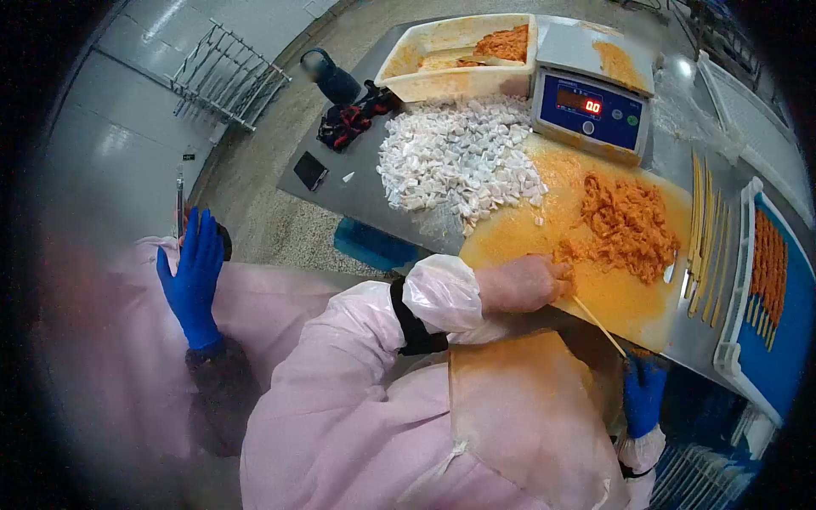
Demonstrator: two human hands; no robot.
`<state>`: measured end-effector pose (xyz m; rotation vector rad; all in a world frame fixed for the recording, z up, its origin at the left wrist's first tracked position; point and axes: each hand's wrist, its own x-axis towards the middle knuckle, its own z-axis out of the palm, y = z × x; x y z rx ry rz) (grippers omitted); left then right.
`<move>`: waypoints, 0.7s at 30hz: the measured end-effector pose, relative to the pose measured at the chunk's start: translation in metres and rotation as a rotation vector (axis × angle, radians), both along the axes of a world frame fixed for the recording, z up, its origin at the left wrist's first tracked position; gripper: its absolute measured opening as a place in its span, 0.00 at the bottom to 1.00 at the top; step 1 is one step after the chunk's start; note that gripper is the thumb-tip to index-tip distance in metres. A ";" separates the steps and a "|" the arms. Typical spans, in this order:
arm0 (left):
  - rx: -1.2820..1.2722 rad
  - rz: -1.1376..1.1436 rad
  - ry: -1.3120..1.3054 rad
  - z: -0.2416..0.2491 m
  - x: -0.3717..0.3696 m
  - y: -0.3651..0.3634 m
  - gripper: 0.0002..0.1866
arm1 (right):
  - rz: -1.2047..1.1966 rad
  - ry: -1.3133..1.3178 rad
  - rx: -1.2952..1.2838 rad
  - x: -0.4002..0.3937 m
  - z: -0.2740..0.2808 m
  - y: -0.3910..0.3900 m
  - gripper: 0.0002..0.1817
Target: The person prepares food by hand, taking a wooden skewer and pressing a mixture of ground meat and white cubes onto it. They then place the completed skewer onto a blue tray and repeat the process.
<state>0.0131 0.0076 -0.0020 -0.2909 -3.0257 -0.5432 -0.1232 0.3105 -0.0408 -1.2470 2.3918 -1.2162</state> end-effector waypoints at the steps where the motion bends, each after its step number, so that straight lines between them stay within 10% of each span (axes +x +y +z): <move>1: -0.003 0.000 -0.071 0.002 -0.002 0.001 0.11 | 0.007 0.008 -0.005 -0.003 0.004 -0.001 0.08; 3: -0.003 -0.007 -0.034 -0.002 -0.001 -0.001 0.10 | 0.003 -0.312 0.167 -0.005 0.015 -0.002 0.09; 21: 0.050 -0.066 -0.114 0.008 -0.001 -0.002 0.11 | -0.030 -0.423 0.134 0.008 0.025 0.010 0.12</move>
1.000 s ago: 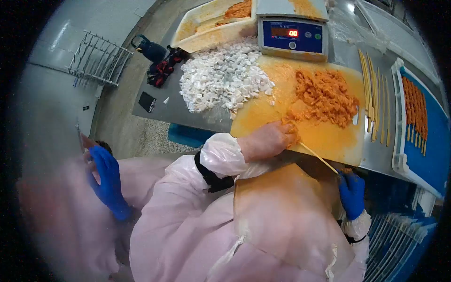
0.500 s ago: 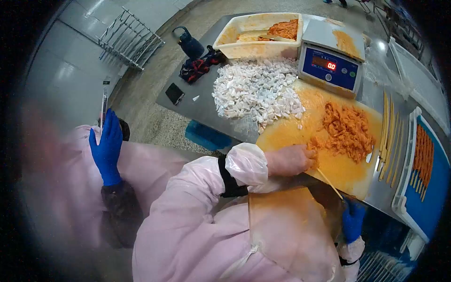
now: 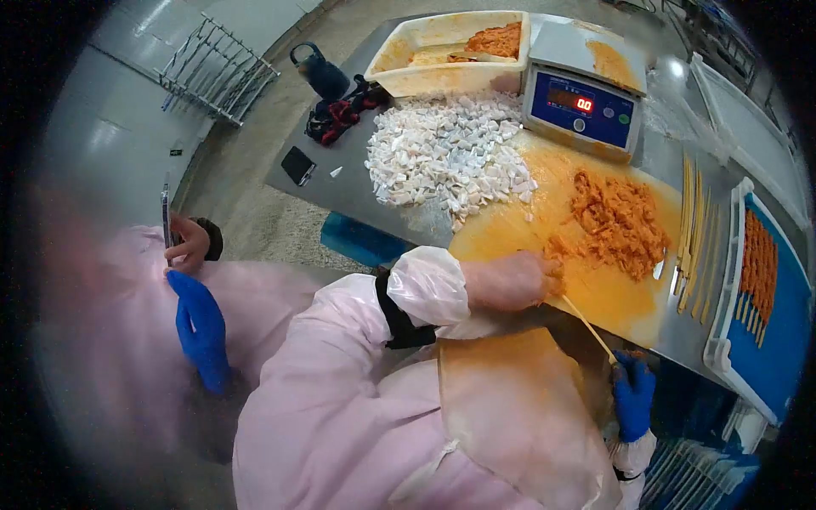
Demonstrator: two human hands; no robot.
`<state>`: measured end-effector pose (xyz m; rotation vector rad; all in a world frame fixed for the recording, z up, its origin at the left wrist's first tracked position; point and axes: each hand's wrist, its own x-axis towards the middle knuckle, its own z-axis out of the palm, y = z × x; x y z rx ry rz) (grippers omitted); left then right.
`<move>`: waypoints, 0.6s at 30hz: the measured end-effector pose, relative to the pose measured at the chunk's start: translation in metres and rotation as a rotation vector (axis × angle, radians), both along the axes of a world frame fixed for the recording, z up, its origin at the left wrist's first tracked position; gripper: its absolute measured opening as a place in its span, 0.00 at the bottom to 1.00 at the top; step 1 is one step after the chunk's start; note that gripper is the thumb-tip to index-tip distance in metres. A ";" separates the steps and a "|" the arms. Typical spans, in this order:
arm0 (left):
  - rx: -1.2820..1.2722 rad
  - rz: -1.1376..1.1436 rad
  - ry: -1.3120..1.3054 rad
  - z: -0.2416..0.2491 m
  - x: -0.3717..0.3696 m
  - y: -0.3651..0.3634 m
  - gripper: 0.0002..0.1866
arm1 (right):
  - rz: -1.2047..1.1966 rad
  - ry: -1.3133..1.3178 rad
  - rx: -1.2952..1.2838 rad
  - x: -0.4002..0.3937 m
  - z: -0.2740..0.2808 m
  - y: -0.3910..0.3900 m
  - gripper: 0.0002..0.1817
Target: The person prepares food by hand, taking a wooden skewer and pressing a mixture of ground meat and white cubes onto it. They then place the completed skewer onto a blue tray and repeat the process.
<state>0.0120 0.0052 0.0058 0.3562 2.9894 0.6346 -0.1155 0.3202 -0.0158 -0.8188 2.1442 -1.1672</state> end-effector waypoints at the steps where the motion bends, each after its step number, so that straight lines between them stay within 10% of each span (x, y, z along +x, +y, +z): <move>1: 0.016 -0.004 0.032 -0.002 -0.001 0.001 0.12 | -0.018 -0.005 0.013 0.001 0.008 -0.001 0.12; 7: 0.078 -0.007 0.080 -0.012 -0.001 0.000 0.19 | -0.112 -0.391 -0.123 0.002 0.007 0.000 0.14; 18: 0.122 -0.013 0.130 -0.003 -0.003 -0.002 0.21 | -0.028 -0.307 -0.162 0.023 0.004 -0.071 0.12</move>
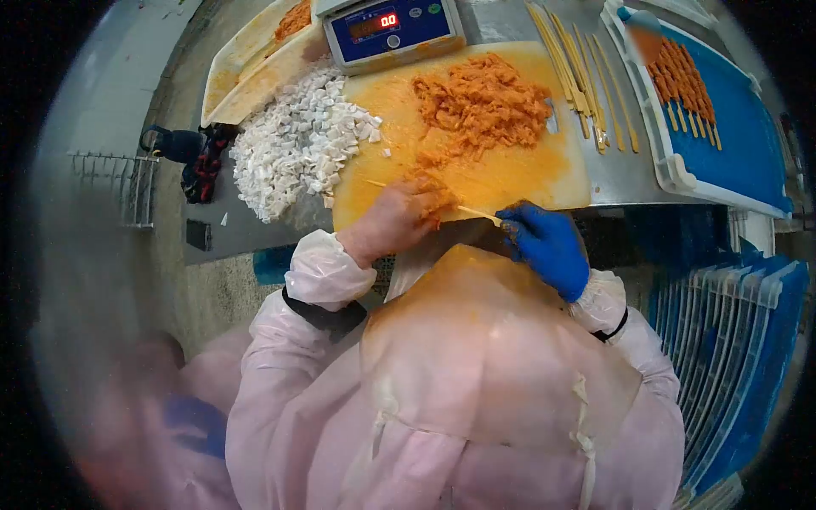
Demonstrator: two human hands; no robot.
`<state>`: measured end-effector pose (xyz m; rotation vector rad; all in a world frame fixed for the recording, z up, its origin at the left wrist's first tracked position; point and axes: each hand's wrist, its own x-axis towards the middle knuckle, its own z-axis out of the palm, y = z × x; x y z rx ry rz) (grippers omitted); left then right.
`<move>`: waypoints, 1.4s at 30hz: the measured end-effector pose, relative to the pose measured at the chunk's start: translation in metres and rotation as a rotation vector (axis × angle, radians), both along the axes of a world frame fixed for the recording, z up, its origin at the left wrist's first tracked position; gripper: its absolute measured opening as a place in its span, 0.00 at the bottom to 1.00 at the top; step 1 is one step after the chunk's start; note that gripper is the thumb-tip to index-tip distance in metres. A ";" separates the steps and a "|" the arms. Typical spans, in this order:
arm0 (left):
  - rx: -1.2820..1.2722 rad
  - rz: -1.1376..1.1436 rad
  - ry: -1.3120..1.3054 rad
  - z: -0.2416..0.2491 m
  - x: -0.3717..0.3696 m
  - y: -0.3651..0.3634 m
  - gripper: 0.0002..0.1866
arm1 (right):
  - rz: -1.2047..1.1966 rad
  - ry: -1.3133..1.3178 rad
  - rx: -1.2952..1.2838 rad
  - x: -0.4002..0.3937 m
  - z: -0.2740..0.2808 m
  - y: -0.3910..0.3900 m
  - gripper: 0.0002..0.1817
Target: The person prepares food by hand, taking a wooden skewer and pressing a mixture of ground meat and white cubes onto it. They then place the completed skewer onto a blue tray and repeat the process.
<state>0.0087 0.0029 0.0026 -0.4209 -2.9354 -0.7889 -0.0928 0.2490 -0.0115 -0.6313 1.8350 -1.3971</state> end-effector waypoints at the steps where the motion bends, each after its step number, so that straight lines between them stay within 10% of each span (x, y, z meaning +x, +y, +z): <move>1: 0.013 0.000 0.023 0.000 0.000 0.000 0.20 | -0.006 0.001 0.004 0.002 -0.002 -0.004 0.12; 24: -0.016 0.010 0.004 -0.002 -0.001 -0.002 0.18 | -0.024 0.053 0.028 0.014 0.005 -0.045 0.07; 31: 0.030 0.266 0.373 0.040 0.009 0.003 0.18 | -0.127 -0.137 -0.073 0.006 0.014 -0.026 0.08; 37: 0.803 0.577 -0.134 0.023 0.023 0.019 0.11 | -0.138 0.154 -0.007 0.001 0.034 -0.013 0.10; 42: 1.296 0.527 -0.446 0.023 0.013 0.037 0.14 | -0.057 0.899 -0.169 0.006 0.022 -0.011 0.10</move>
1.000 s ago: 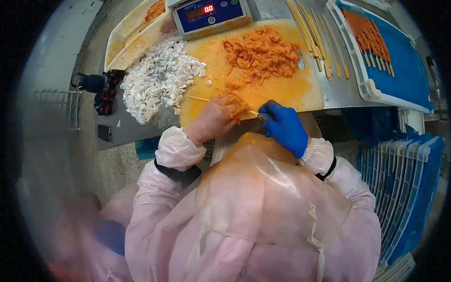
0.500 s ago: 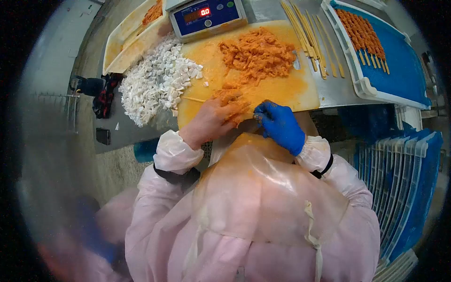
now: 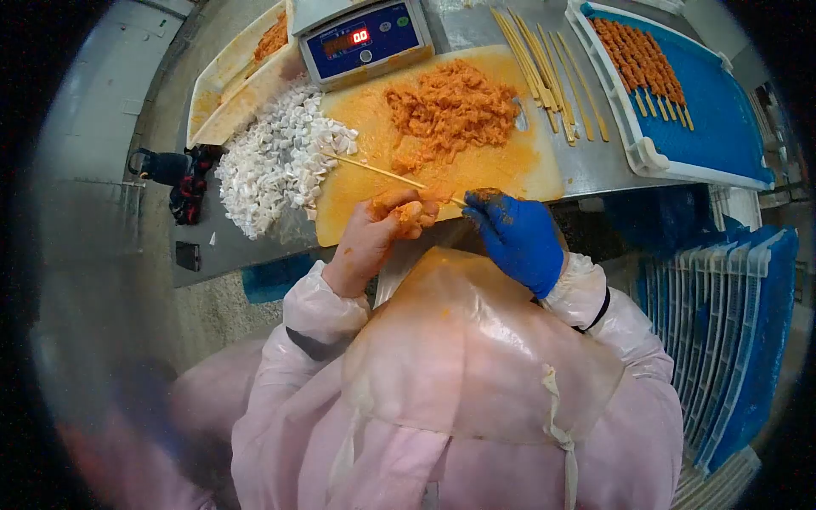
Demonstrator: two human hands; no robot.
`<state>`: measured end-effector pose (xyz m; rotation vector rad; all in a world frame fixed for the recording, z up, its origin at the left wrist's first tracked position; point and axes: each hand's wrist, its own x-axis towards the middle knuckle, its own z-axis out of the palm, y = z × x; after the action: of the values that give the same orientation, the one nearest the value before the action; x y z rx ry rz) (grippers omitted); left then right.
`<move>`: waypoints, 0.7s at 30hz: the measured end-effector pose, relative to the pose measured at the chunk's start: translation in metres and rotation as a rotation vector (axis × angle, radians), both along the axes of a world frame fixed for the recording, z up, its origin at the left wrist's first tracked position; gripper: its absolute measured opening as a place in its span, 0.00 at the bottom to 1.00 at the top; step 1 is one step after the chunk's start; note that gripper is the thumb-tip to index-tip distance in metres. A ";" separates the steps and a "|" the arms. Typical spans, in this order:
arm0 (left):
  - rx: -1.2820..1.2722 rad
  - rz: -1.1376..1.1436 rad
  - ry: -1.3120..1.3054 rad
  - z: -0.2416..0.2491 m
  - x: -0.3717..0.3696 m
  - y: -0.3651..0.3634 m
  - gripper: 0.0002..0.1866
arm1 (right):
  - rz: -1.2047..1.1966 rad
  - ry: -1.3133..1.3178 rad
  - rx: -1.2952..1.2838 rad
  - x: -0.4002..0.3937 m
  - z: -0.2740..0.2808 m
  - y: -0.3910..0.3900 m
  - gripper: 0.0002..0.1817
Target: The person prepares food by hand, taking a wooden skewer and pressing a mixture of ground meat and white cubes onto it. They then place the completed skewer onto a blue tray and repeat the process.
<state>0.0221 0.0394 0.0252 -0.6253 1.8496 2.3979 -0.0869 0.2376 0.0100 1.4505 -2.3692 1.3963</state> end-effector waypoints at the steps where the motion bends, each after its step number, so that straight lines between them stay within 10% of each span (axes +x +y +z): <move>1: 0.000 -0.001 0.000 -0.002 -0.001 0.000 0.14 | -0.001 0.000 0.000 0.000 0.000 0.000 0.10; 7: 0.177 -0.049 0.113 -0.017 -0.001 0.002 0.14 | 0.029 -0.262 -0.018 0.011 0.006 0.002 0.09; 12: 0.199 0.050 0.091 -0.015 -0.001 0.010 0.15 | 0.139 -1.165 -0.052 0.007 0.006 0.003 0.10; 21: 0.182 0.246 0.138 -0.018 0.003 -0.024 0.14 | 0.111 -1.312 -0.063 -0.011 0.001 0.012 0.09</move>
<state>0.0248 0.0155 0.0069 -0.7254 1.6586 2.7927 -0.0983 0.2500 0.0106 0.6173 -2.6571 3.0611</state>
